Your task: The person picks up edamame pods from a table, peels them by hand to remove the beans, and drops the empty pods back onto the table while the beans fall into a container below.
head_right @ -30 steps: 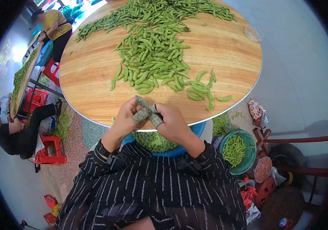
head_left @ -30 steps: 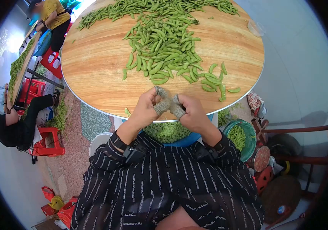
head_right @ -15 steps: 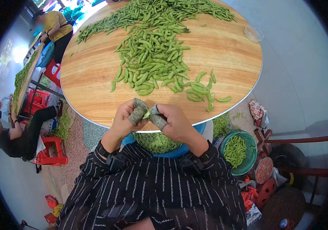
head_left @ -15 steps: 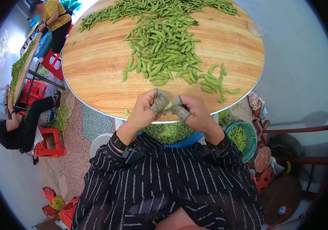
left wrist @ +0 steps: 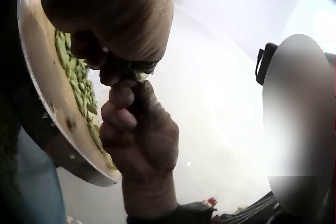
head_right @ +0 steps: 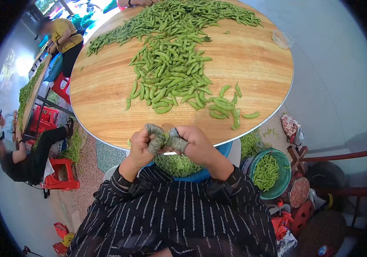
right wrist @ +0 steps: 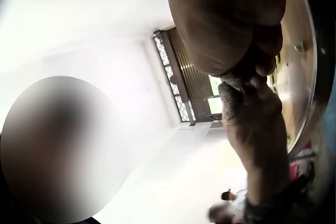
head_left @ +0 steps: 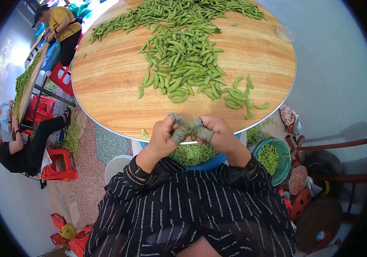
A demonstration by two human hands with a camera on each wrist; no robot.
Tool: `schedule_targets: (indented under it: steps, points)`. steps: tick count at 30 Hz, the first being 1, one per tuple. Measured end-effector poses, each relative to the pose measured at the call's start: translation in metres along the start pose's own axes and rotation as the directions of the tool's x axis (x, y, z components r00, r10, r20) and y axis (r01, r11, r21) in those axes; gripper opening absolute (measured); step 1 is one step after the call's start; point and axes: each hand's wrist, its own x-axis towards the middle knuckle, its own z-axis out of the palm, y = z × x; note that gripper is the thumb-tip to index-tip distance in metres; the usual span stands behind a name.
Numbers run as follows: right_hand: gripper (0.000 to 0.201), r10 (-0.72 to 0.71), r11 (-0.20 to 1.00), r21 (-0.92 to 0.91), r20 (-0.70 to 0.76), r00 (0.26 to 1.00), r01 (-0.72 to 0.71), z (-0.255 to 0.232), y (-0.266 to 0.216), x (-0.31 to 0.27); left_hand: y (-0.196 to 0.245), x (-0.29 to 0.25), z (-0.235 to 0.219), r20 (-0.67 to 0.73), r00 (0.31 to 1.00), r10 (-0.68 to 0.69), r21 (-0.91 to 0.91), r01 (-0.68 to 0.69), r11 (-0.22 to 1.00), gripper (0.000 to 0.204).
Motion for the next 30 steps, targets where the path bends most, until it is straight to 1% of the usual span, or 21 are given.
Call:
schedule_targets:
  steps: [1,2,4,5,7,10,11,12,14,15,17,18,20,21,22,23,24,25,27,29,30]
  points:
    - [0.008,0.210,0.945,0.249,0.037,0.977,-0.213,0.000,0.001,-0.001,0.001,0.000,0.001,-0.021,1.000,0.007,0.100,-0.005,0.995,0.013]
    - [0.008,0.216,0.943,0.251,0.035,0.976,-0.218,0.001,0.002,-0.003,-0.001,0.000,0.002,-0.019,1.000,0.001,0.097,0.001,0.995,0.013]
    - [0.008,0.154,0.987,0.048,-0.049,0.987,-0.151,0.003,0.002,-0.001,-0.004,0.004,0.002,0.032,0.994,-0.101,-0.083,0.103,0.991,0.012]
    - [0.008,0.143,0.989,0.045,-0.049,0.988,-0.141,0.003,0.002,-0.001,-0.004,0.004,0.001,0.032,0.995,-0.092,-0.077,0.094,0.993,0.012]
    - [0.009,-0.039,0.994,-0.101,-0.050,0.998,0.034,0.004,0.004,-0.003,-0.005,0.001,0.001,0.024,1.000,0.002,-0.003,-0.002,1.000,0.013]
    - [0.009,-0.047,0.998,-0.040,-0.044,0.998,0.045,0.006,0.010,-0.001,-0.008,0.001,0.002,-0.024,0.991,0.134,0.085,-0.132,0.988,0.017]
    - [0.008,-0.042,0.997,-0.060,-0.032,0.999,0.040,0.005,0.012,0.000,0.000,0.000,0.005,-0.027,0.999,0.038,-0.051,-0.039,0.998,0.019]
    - [0.008,-0.053,0.997,-0.065,-0.038,0.998,0.050,0.003,0.010,0.001,0.001,0.002,0.006,-0.020,0.999,0.048,-0.048,-0.049,0.998,0.019]
    - [0.008,-0.214,0.908,-0.377,-0.045,0.976,0.182,0.004,0.011,-0.001,-0.001,-0.001,0.008,-0.085,0.996,0.031,0.035,-0.028,0.999,0.024]
    - [0.008,-0.193,0.917,-0.363,-0.042,0.980,0.165,0.006,0.010,-0.004,-0.003,-0.003,0.010,-0.092,0.996,0.006,0.030,-0.003,1.000,0.024]
    - [0.008,-0.152,0.913,-0.396,-0.124,0.981,0.092,0.004,0.003,-0.006,-0.008,-0.001,0.012,-0.106,0.977,0.183,0.299,-0.144,0.943,0.029]
    - [0.008,-0.130,0.919,-0.387,-0.114,0.985,0.077,0.003,0.002,-0.009,-0.013,-0.003,0.013,-0.118,0.980,0.162,0.293,-0.121,0.948,0.029]
    - [0.009,-0.178,0.960,-0.262,-0.315,0.932,0.095,-0.004,0.000,-0.012,-0.022,-0.006,0.013,-0.071,0.997,0.013,0.172,-0.001,0.985,0.033]
    - [0.012,-0.225,0.940,-0.321,-0.341,0.913,0.112,-0.014,0.000,-0.011,-0.014,-0.009,0.016,-0.076,0.994,-0.083,0.114,0.092,0.989,0.030]
    - [0.015,-0.270,0.917,-0.379,-0.366,0.891,0.123,-0.027,0.000,-0.012,-0.009,-0.011,0.013,-0.073,0.993,-0.093,0.113,0.101,0.988,0.030]
    - [0.015,-0.249,0.895,-0.443,-0.405,0.880,0.050,-0.039,-0.002,-0.013,-0.004,-0.011,0.009,0.071,0.992,0.105,0.363,-0.123,0.924,0.026]
    - [0.016,-0.235,0.864,-0.502,-0.442,0.866,-0.021,-0.051,-0.006,-0.015,0.003,-0.009,0.006,0.256,0.931,0.259,0.548,-0.361,0.755,0.022]
    - [0.016,-0.232,0.865,-0.501,-0.443,0.866,-0.024,-0.061,-0.009,-0.019,0.017,-0.005,0.008,0.280,0.893,0.351,0.599,-0.449,0.663,0.014]
    - [0.016,-0.244,0.611,-0.739,-0.517,0.820,-0.284,-0.075,-0.013,-0.025,0.027,0.003,0.001,0.323,0.873,0.364,0.607,-0.487,0.628,0.017]
    - [0.015,-0.295,0.598,-0.775,-0.449,0.843,-0.203,-0.064,-0.017,-0.023,0.023,0.014,-0.010,0.367,0.850,0.378,0.612,-0.527,0.590,0.019]
    - [0.015,-0.345,0.582,-0.804,-0.381,0.858,-0.123,-0.055,-0.018,-0.022,0.013,0.022,-0.016,0.311,0.870,0.383,0.655,-0.488,0.577,0.020]
